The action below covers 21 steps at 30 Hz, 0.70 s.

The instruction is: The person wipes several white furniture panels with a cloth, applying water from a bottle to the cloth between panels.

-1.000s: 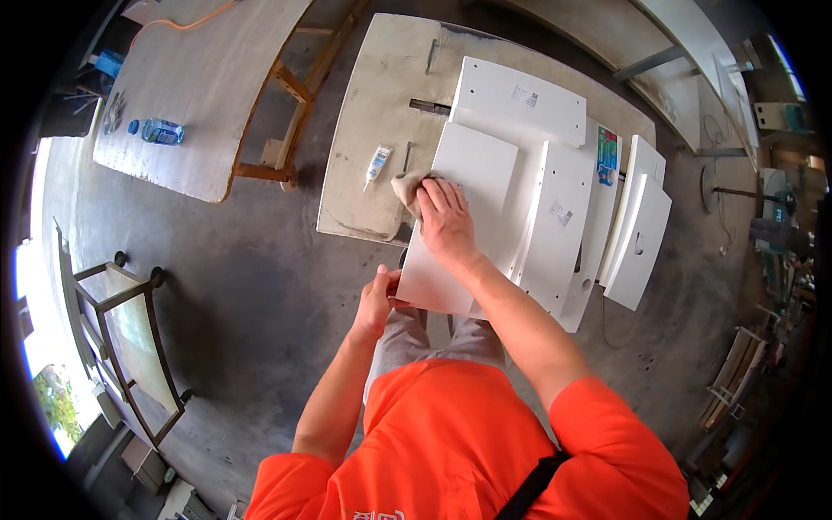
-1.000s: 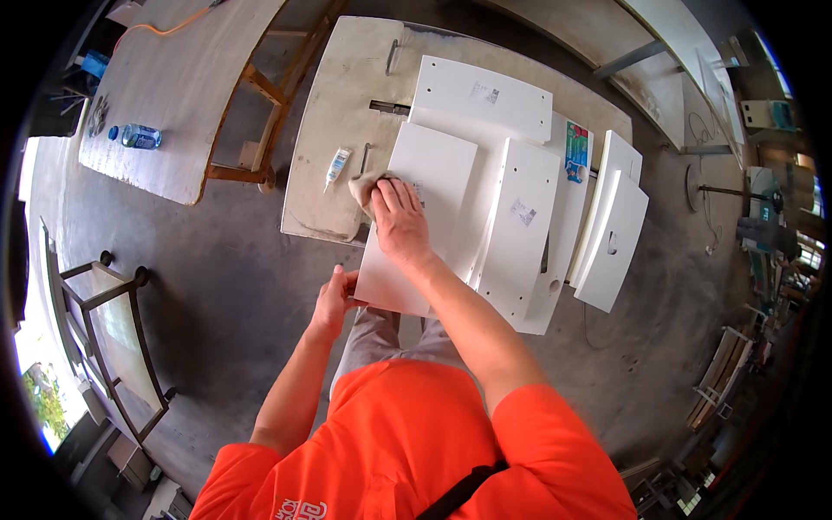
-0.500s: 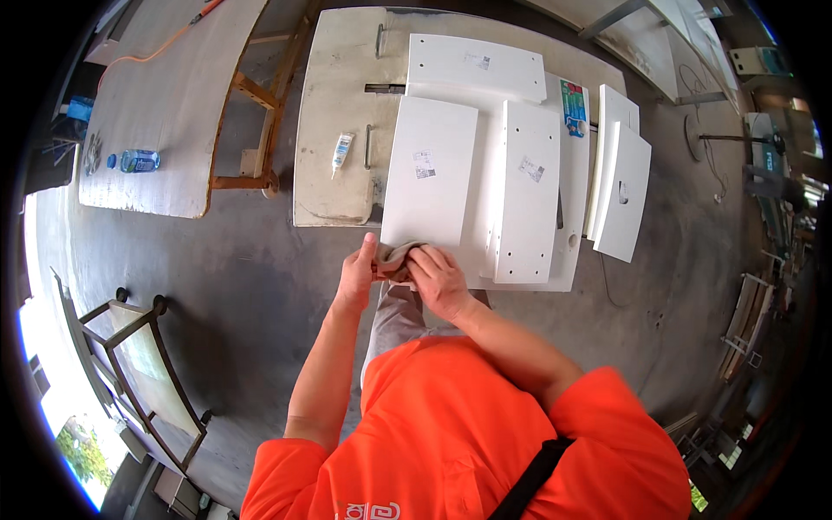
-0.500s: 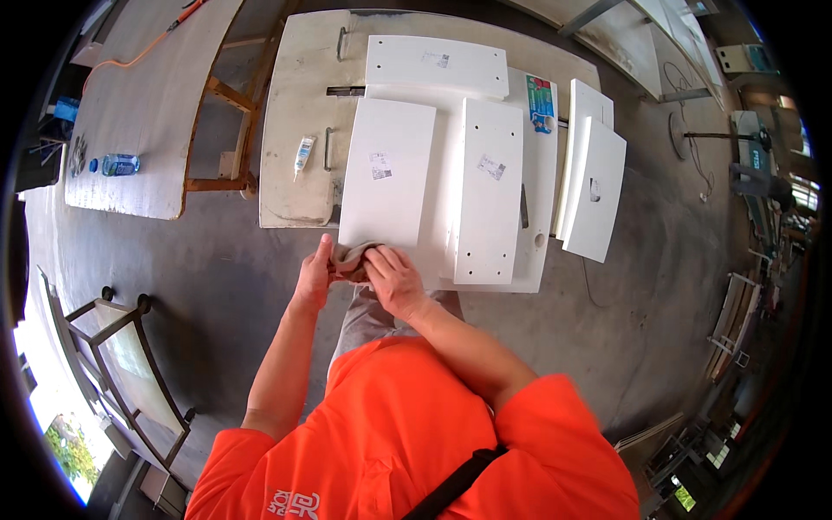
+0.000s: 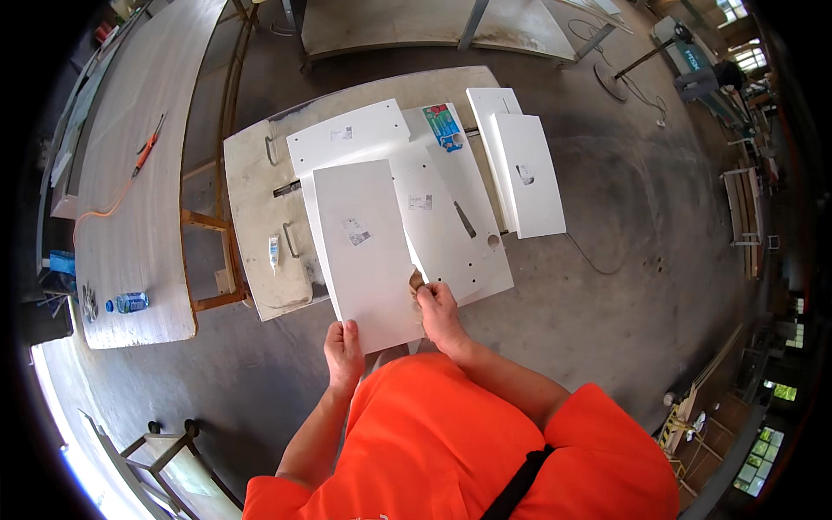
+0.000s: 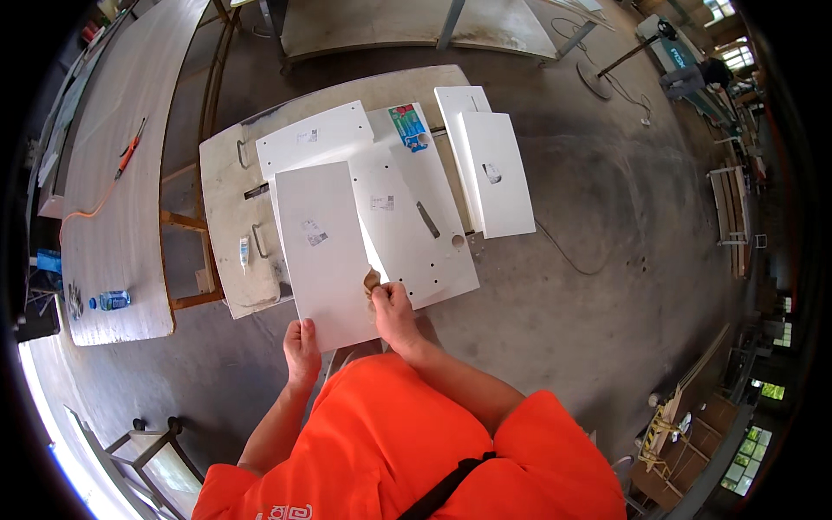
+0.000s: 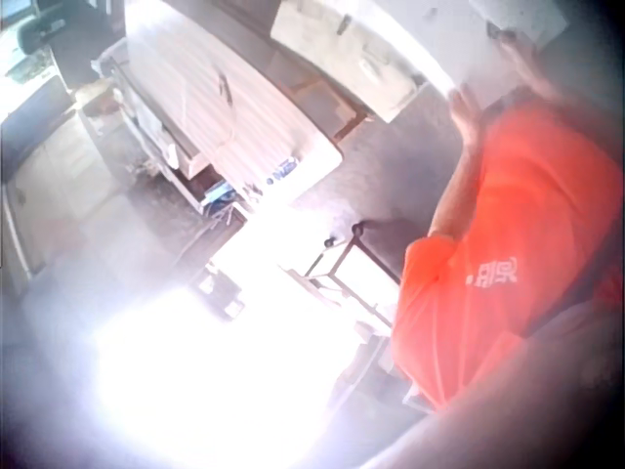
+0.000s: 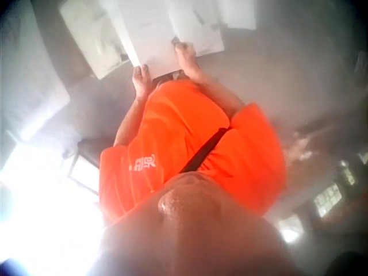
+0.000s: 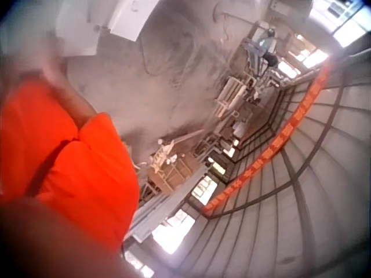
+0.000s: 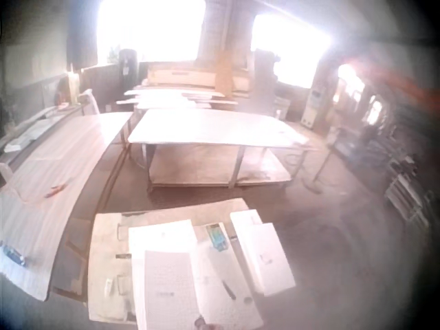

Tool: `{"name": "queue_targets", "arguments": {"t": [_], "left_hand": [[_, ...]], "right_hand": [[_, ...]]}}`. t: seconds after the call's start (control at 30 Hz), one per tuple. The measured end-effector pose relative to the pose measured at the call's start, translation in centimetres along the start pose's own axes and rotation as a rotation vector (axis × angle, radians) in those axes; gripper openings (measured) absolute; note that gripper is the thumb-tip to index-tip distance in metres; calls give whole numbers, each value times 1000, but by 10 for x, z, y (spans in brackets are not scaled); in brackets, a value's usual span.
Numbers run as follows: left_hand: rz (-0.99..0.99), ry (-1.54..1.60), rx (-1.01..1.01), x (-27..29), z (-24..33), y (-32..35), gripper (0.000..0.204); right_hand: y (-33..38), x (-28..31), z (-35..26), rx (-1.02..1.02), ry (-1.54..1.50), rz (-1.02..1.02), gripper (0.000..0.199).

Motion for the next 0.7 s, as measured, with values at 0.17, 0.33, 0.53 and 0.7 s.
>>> {"name": "queue_targets", "arguments": {"t": [0.17,0.33,0.53,0.7], "left_hand": [[-270,-94,-37,-104,29,-25,38],[-270,-184,103,-118,8,-32,27],[62,-357,210,-60,-46,-12,25],[42,-304,295,-78,-49,-24,29]], "right_hand": [[-34,97,-34,80,-79,194,33],[-104,249,-64,210,257,473,35],[-200,394,-62,281,415,563,32],[-195,357,-98,451,967,712,32]]}}
Point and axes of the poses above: each hand's wrist, its own y-axis away from the middle knuckle, its own x-axis out of the back of the hand, z = x × y, the point moved 5 cm from there along -y, towards the middle knuckle, and after that the axes turned 9 degrees about -z, right-handed, at the moved point
